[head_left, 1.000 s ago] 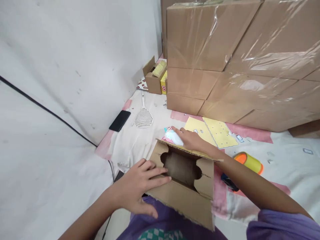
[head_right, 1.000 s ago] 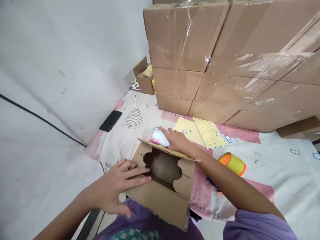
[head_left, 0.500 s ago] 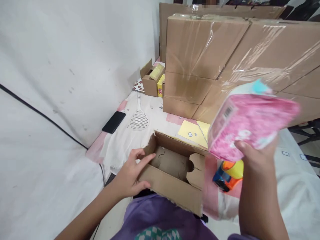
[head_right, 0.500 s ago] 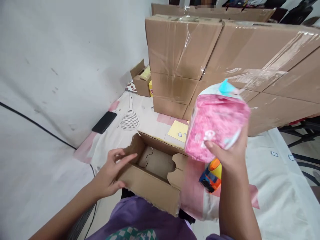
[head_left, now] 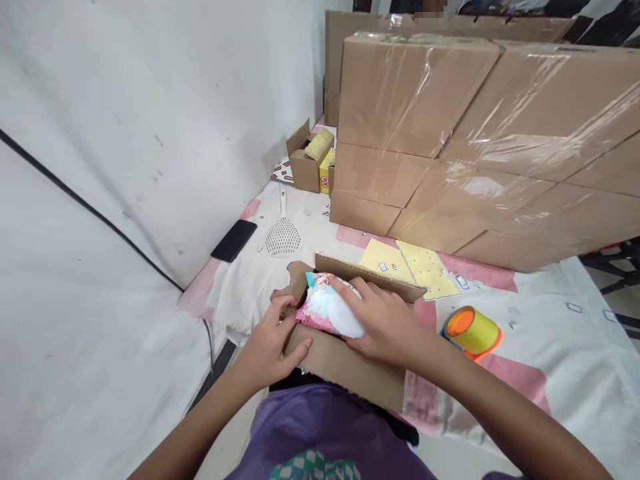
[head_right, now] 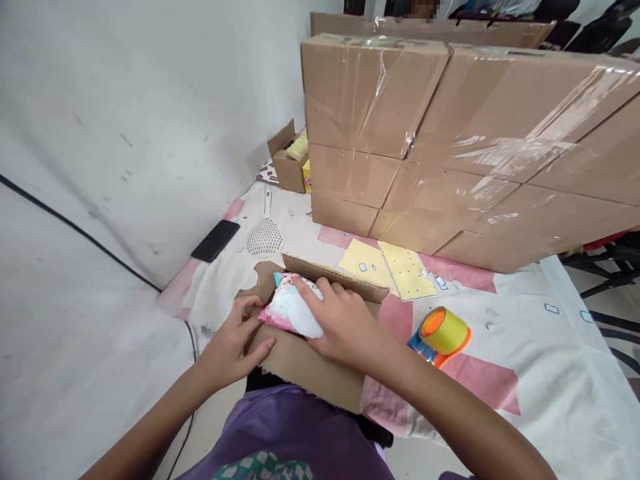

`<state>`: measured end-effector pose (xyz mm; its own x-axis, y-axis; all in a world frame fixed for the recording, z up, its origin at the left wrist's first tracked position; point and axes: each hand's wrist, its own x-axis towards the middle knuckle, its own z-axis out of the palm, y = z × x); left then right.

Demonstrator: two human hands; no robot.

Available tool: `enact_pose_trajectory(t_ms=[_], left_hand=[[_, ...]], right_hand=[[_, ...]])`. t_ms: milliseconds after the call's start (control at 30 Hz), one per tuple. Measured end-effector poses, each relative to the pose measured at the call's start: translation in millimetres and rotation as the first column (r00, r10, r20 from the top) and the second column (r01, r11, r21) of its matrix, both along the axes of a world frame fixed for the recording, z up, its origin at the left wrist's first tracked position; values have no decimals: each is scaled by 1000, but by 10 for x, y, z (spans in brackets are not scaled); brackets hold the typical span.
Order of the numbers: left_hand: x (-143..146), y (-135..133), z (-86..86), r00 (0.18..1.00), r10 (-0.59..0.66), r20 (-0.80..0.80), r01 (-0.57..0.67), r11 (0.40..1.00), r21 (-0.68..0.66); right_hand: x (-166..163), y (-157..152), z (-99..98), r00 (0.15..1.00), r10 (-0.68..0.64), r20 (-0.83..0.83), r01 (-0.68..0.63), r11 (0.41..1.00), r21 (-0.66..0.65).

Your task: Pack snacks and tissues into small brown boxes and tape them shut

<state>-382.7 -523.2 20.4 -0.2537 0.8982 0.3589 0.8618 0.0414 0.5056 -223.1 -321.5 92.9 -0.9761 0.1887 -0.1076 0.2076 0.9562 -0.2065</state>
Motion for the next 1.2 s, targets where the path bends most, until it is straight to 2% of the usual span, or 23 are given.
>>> enact_pose_trajectory(t_ms=[133,300,367,433,467,533,567,600,700,733,767,800,867,900,933,1000,1033,1100,1167,1200], left_hand=[[42,17,-32,998,44,-47,-42,998,37],[51,-15,-57,998,62,-29,-60,997,49],[18,-70,-88,999,32,-44,-30,998,62],[-25,-126,-133,998,3,-62,3,996,94],[-46,-147,-158,998,-10,-65,17,994,109],[-84,-164,-202,998,-41,-54,47,993,110],[-102,-158,-217,997,-65,-45,69,993,93],[-120,-145,-227,995,-89,-45,92,993,76],[-175,-62,-223,982,-142,-122,151,986,73],[-189,-23,-213,978,-142,-151,157,983,92],[-196,20,-200,979,-128,-159,147,982,115],[-196,68,-185,987,-93,-134,111,984,139],[-176,175,-155,998,58,14,-59,983,173],[-159,229,-140,982,151,109,-168,971,172],[-142,282,-125,953,235,192,-267,951,159],[-113,371,-93,905,333,265,-374,919,124],[-99,403,-74,911,337,239,-374,918,131],[-58,449,-31,962,261,74,-270,945,185],[15,486,17,986,77,-148,-49,981,186],[62,509,41,973,-25,-231,59,988,145]], right_hand=[[-177,89,-130,989,-11,147,8,1000,22],[-216,234,-243,956,164,242,-132,981,-145],[-109,265,-202,977,183,111,-160,969,-186],[81,277,-122,982,99,-159,-129,973,-192],[198,278,-86,948,8,-317,-72,979,-190],[437,281,-61,816,-190,-546,90,975,-204],[542,282,-81,767,-254,-589,152,964,-218],[626,284,-123,759,-282,-587,184,957,-222],[735,288,-315,871,-206,-447,129,972,-195],[729,294,-373,873,-199,-446,129,975,-182],[712,306,-417,837,-228,-497,168,972,-162],[689,325,-444,764,-279,-582,238,960,-148],[646,385,-455,553,-364,-749,373,912,-168],[634,421,-447,488,-385,-783,391,899,-198],[630,454,-439,488,-400,-776,367,900,-234],[650,496,-437,618,-404,-675,266,915,-304],[672,498,-448,687,-378,-620,220,922,-318],[733,462,-484,773,-296,-561,160,947,-280],[819,383,-523,814,-218,-538,137,973,-187],[877,337,-542,830,-200,-520,144,979,-148]])
